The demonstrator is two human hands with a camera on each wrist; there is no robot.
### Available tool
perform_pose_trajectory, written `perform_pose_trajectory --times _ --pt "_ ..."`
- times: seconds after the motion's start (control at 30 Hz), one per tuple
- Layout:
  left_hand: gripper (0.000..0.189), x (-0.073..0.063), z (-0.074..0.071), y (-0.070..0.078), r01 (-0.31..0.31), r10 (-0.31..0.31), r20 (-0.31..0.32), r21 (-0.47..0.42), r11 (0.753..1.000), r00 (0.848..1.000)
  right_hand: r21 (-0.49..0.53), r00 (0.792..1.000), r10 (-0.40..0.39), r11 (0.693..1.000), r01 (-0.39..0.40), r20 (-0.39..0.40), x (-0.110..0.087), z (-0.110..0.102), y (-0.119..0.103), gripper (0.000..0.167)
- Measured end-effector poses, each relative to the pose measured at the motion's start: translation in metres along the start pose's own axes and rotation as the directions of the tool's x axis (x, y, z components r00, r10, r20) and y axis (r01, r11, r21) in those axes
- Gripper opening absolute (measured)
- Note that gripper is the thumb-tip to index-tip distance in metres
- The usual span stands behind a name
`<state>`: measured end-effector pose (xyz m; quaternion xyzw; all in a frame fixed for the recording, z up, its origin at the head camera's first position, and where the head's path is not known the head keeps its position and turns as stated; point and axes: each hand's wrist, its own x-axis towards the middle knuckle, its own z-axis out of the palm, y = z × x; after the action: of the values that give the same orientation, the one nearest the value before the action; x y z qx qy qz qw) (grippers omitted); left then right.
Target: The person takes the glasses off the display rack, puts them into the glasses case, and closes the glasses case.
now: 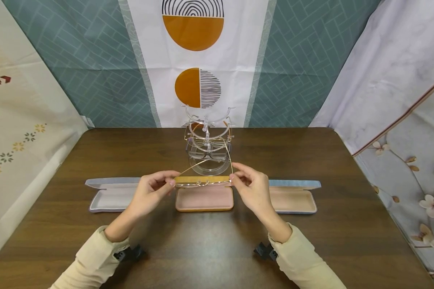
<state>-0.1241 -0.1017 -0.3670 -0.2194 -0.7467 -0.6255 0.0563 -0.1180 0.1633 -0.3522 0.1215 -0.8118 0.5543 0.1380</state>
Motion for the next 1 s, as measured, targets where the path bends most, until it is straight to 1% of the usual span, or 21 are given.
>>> perform_pose_trajectory --times 0.23,0.33,0.47,0.6,0.77,1.0 --pt "0.017 0.0010 -0.0008 0.0001 -0.036 0.036 0.008 0.025 0.999 0.999 -0.009 1.000 -0.010 1.000 0.010 0.004 0.0016 0.0006 0.0009 0.028" --pt "0.017 0.0014 -0.0012 -0.0005 -0.040 0.040 0.006 0.028 0.999 0.999 -0.009 1.000 -0.019 1.000 0.020 0.006 0.0023 0.0007 0.0010 0.027" --pt "0.017 0.0011 -0.0017 -0.0010 -0.014 0.014 0.004 0.028 1.000 1.000 -0.008 1.000 -0.024 1.000 0.025 0.014 0.0028 0.0008 0.0011 0.027" --pt "0.018 0.0014 -0.0018 -0.0010 0.012 -0.012 0.017 0.027 1.000 1.000 -0.007 1.000 -0.021 1.000 0.021 0.018 0.0031 0.0009 0.0009 0.026" --pt "0.018 0.0024 -0.0024 -0.0009 0.025 -0.026 0.036 0.033 0.999 0.999 0.000 1.000 -0.003 1.000 0.003 0.025 0.0032 0.0013 0.0013 0.026" --pt "0.017 0.0032 -0.0033 -0.0010 0.036 -0.037 0.039 0.025 0.999 0.999 0.014 1.000 0.008 1.000 -0.008 0.028 0.0033 0.0017 0.0018 0.026"
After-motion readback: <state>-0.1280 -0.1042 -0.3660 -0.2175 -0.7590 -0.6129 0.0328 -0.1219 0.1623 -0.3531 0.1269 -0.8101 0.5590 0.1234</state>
